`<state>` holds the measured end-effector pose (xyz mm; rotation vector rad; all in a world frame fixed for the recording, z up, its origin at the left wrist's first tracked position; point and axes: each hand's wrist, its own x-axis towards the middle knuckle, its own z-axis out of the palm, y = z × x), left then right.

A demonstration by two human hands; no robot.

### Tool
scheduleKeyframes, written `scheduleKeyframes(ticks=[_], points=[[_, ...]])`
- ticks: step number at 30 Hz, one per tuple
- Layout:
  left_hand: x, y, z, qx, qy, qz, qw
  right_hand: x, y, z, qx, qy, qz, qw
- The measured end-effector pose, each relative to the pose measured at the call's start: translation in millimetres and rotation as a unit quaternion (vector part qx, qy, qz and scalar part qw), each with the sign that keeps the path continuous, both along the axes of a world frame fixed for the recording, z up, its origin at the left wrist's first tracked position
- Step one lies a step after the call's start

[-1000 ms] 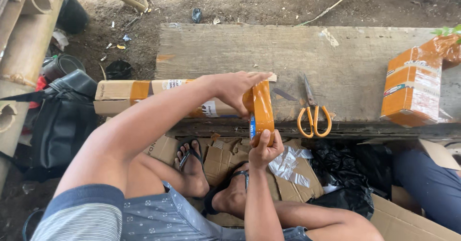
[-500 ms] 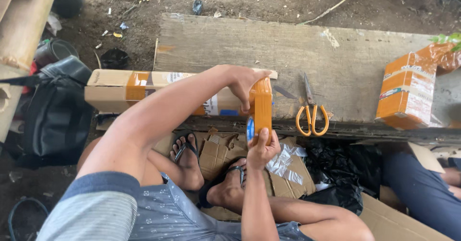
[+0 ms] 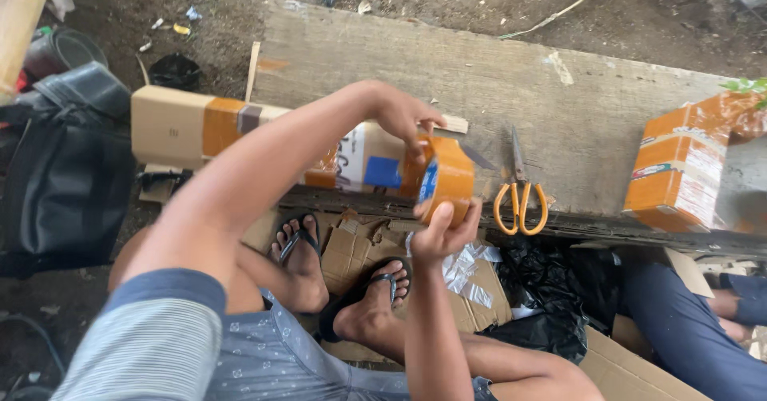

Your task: The person tapes a cardboard box containing a small plant, then cuts a piece of cardboard with scissors and places it inside the box. The person uses tape and scissors to prepare the box for transport.

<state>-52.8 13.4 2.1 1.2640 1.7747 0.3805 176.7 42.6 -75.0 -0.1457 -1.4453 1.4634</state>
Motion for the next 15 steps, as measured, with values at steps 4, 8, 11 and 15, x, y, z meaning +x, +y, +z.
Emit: scheduleKeyframes(ticks=[4, 8, 11, 15], points=[[65, -27, -1, 0.014, 0.364, 0.040, 0.930, -24, 5, 8, -0.007, -0.017, -0.009, 1.000], [96, -43, -11, 0.078, 0.441, 0.090, 0.889, -29, 18, 44, -0.044, -0.069, 0.028, 0.996], [91, -42, -15, 0.067, 0.420, 0.091, 0.900, -19, 30, 68, -0.163, -0.055, 0.112, 0.979], [83, -41, -16, 0.080, 0.430, 0.074, 0.896, 6, 15, 61, -0.163, -0.096, 0.110, 0.976]])
